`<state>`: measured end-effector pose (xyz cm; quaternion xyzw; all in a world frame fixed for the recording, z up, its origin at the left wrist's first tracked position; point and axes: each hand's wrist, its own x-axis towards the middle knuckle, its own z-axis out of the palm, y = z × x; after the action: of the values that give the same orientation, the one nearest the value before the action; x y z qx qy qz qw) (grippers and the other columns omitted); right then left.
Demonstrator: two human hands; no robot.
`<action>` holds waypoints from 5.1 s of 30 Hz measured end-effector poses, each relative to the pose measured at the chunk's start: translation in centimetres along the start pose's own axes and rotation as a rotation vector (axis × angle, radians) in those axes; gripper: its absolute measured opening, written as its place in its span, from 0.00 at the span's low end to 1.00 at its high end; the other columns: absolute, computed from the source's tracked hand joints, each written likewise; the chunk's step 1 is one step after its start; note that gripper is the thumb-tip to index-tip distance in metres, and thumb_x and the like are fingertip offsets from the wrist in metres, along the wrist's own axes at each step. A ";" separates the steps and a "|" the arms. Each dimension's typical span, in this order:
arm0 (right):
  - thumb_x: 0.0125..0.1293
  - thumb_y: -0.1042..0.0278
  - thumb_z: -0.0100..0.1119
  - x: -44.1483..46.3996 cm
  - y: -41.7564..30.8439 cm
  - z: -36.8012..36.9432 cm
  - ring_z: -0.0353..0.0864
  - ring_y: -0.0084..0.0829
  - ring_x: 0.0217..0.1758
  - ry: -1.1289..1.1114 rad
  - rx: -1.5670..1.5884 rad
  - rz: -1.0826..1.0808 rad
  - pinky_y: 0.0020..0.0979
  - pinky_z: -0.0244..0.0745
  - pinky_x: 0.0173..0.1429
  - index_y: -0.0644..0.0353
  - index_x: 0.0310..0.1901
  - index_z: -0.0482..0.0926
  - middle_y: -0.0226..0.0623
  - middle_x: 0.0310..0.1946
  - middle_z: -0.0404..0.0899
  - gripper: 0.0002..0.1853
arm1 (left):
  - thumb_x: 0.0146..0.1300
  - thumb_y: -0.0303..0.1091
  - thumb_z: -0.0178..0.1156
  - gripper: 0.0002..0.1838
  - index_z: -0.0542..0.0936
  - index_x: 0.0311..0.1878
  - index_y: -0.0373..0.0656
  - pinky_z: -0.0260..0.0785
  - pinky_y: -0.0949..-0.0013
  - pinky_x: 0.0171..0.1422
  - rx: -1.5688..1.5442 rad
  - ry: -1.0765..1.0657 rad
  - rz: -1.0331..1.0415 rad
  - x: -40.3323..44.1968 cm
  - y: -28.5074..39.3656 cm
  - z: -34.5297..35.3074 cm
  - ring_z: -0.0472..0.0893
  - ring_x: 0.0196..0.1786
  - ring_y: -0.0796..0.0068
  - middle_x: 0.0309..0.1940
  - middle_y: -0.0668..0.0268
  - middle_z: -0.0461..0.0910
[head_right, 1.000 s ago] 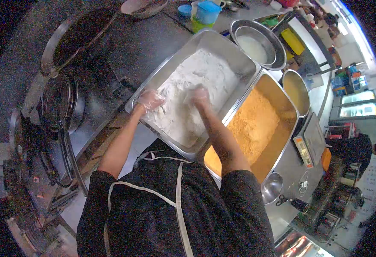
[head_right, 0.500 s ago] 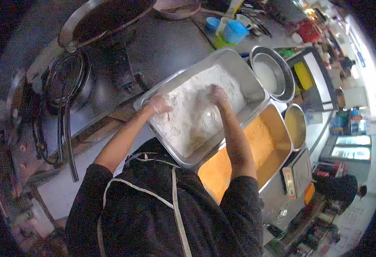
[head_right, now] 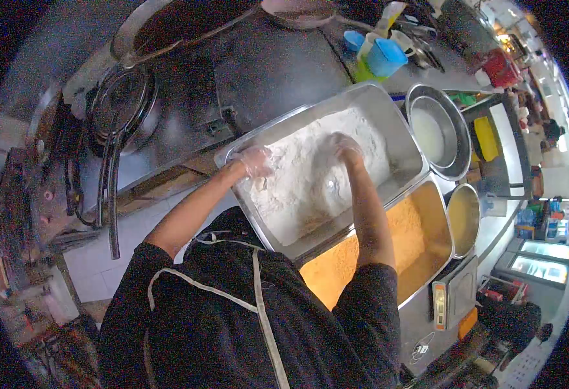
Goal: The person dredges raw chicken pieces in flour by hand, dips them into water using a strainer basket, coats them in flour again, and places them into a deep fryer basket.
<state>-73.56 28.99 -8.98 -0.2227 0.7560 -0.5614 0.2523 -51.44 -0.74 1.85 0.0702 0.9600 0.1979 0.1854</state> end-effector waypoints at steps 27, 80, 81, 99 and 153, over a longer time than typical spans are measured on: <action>0.54 0.78 0.58 -16.6 -20.9 6.9 0.79 0.36 0.38 0.497 0.252 0.057 0.36 0.77 0.37 0.61 0.49 0.68 0.41 0.39 0.76 0.20 | 0.61 0.40 0.58 0.10 0.75 0.42 0.47 0.71 0.70 0.30 -1.888 -0.200 0.385 -3.0 2.5 -2.5 0.77 0.40 0.76 0.34 0.69 0.77; 0.60 0.54 0.54 -30.8 -3.0 82.3 0.74 0.39 0.42 -0.508 -0.044 0.228 0.48 0.67 0.53 0.58 0.53 0.70 0.46 0.43 0.74 0.22 | 0.57 0.22 0.49 0.03 0.70 0.35 0.36 0.77 0.61 0.21 -0.743 2.991 -1.871 -99.0 5.1 70.4 0.74 0.19 0.67 0.25 0.60 0.73; 0.60 0.54 0.53 -30.1 -2.4 85.9 0.74 0.40 0.43 -0.534 0.122 0.232 0.49 0.67 0.55 0.58 0.55 0.70 0.47 0.45 0.74 0.24 | 0.58 0.23 0.48 0.05 0.72 0.38 0.37 0.78 0.58 0.23 -0.832 2.789 -1.853 -100.6 3.9 70.0 0.75 0.20 0.64 0.25 0.62 0.71; 0.58 0.46 0.55 -33.2 -55.2 158.1 0.73 0.32 0.26 -1.062 -0.087 -1.066 0.37 0.69 0.33 0.49 0.49 0.80 0.36 0.22 0.74 0.22 | 0.59 0.35 0.62 0.34 0.60 0.64 0.36 0.75 0.59 0.38 -0.361 2.216 -1.772 -149.6 -29.8 64.0 0.78 0.42 0.66 0.46 0.58 0.74; 0.51 0.67 0.59 -4.2 -83.9 196.3 0.77 0.37 0.49 -0.183 -0.148 -0.736 0.34 0.74 0.54 0.58 0.49 0.74 0.39 0.47 0.76 0.20 | 0.50 0.46 0.59 0.24 0.79 0.50 0.44 0.68 0.64 0.58 -0.049 1.075 -0.430 -154.1 -127.7 -35.4 0.78 0.51 0.58 0.49 0.56 0.79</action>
<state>58.12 -135.71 24.70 -0.5461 0.6383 -0.5360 0.0834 69.15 -161.83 30.76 -0.2411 0.9070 0.1860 -0.2908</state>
